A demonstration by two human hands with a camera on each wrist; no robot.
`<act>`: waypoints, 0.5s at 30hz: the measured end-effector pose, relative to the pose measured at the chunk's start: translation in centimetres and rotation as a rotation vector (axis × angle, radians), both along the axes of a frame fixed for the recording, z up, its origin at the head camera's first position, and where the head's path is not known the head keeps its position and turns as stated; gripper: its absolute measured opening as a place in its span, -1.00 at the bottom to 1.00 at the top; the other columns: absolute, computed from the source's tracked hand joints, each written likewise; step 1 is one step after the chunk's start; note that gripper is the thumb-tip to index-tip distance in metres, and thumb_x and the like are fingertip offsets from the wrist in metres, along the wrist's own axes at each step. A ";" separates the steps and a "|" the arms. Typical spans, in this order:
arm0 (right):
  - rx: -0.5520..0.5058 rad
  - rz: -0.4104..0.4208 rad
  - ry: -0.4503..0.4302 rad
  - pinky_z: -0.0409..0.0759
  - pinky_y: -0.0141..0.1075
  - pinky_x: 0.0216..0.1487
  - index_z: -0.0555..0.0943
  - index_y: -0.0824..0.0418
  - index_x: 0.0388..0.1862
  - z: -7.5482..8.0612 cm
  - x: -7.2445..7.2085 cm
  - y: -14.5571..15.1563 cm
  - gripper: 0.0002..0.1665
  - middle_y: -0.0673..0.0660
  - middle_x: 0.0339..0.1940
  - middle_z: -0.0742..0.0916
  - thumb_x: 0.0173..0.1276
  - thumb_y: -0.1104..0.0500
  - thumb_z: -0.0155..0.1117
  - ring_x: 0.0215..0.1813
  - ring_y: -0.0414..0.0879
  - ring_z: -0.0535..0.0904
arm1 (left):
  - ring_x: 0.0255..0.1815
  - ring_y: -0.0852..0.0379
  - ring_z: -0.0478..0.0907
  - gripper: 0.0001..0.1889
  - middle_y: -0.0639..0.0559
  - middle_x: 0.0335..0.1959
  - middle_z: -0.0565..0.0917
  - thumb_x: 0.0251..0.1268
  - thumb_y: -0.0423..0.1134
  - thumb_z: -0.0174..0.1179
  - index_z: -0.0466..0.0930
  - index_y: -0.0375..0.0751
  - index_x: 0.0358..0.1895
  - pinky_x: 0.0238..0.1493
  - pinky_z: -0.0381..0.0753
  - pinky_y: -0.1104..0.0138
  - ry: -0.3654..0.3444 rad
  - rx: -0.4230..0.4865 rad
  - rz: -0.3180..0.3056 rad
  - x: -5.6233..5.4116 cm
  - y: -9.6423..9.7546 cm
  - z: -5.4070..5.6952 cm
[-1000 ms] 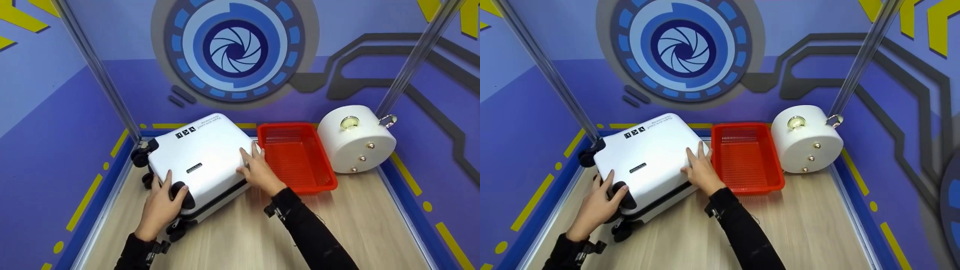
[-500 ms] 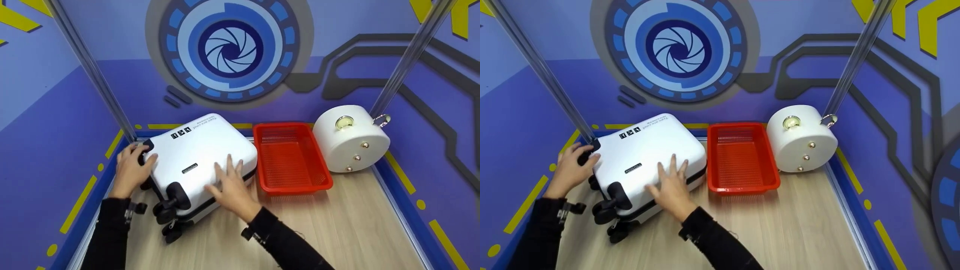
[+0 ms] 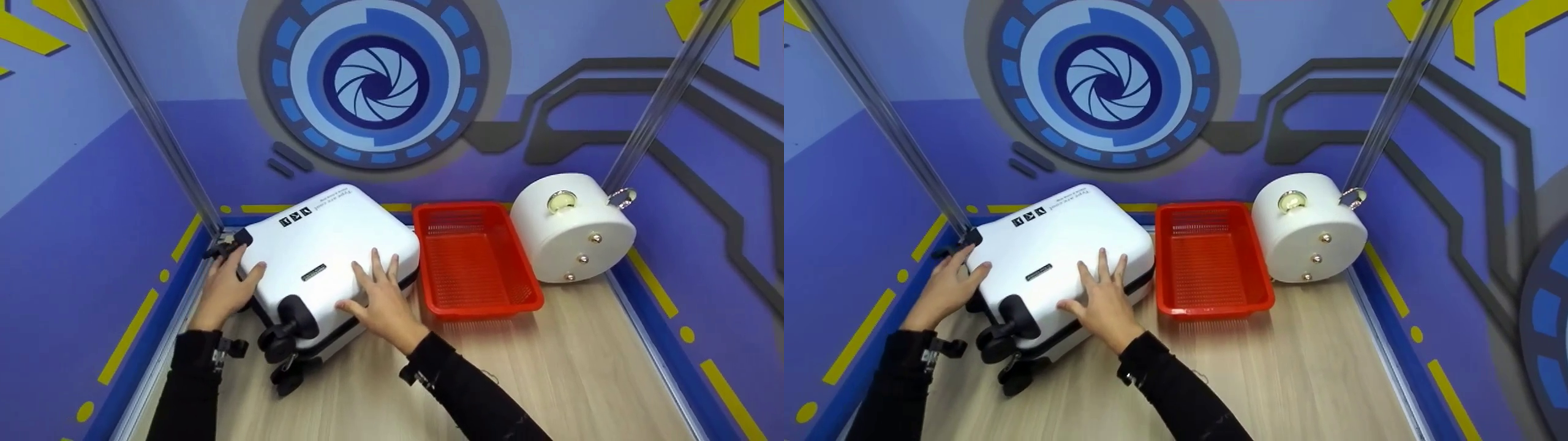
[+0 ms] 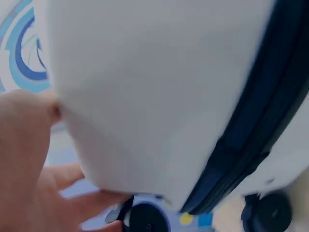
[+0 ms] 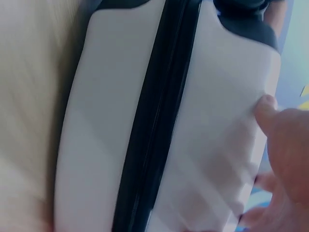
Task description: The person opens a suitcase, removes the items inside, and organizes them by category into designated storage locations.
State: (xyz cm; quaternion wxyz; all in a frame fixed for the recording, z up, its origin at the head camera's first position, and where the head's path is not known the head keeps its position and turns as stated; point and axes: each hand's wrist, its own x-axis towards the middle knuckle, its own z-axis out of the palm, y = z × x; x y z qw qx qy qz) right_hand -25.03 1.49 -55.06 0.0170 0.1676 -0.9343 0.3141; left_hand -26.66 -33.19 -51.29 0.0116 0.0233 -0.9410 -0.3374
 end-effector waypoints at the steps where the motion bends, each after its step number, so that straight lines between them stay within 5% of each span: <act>1: -0.002 0.007 -0.003 0.33 0.56 0.55 0.28 -0.15 0.81 0.1 -0.4 0.4 0.18 0.22 0.92 -0.03 0.36 -0.61 0.32 0.84 0.55 -0.34 | 0.84 -0.57 -0.25 -0.04 -0.40 0.83 0.04 0.66 0.41 0.03 -0.01 -0.06 0.84 0.70 -0.15 -0.51 -0.003 0.000 0.014 0.2 0.3 -0.1; 6: -0.018 0.080 -0.033 0.16 0.69 0.54 0.30 -0.15 0.80 0.6 -2.5 2.1 0.13 0.19 0.92 -0.03 0.37 -0.48 0.45 0.85 0.53 -0.36 | 0.78 -0.59 -0.08 -0.05 -0.45 0.75 0.23 0.65 0.38 0.05 0.06 -0.15 0.81 0.69 -0.03 -0.46 0.051 -0.032 0.103 1.3 2.2 -0.5; 11: -0.002 0.136 -0.048 0.25 0.46 0.68 0.24 -0.15 0.83 0.8 -4.1 3.5 0.06 0.16 0.93 -0.06 0.49 -0.34 0.44 0.87 0.46 -0.36 | 0.67 -0.62 0.06 -0.06 -0.55 0.65 0.35 0.66 0.37 0.04 0.13 -0.28 0.75 0.64 0.10 -0.40 0.093 -0.067 0.139 2.3 3.7 -0.5; 15: -0.027 0.136 -0.096 0.07 0.46 0.73 0.17 -0.12 0.85 1.4 -2.6 3.3 -0.04 0.16 0.92 -0.12 0.64 -0.22 0.34 0.88 0.44 -0.32 | 0.44 -0.59 0.37 -0.21 -0.58 0.49 0.47 0.70 0.31 0.05 0.39 -0.29 0.62 0.43 0.34 -0.38 0.121 -0.122 0.153 2.4 2.9 0.8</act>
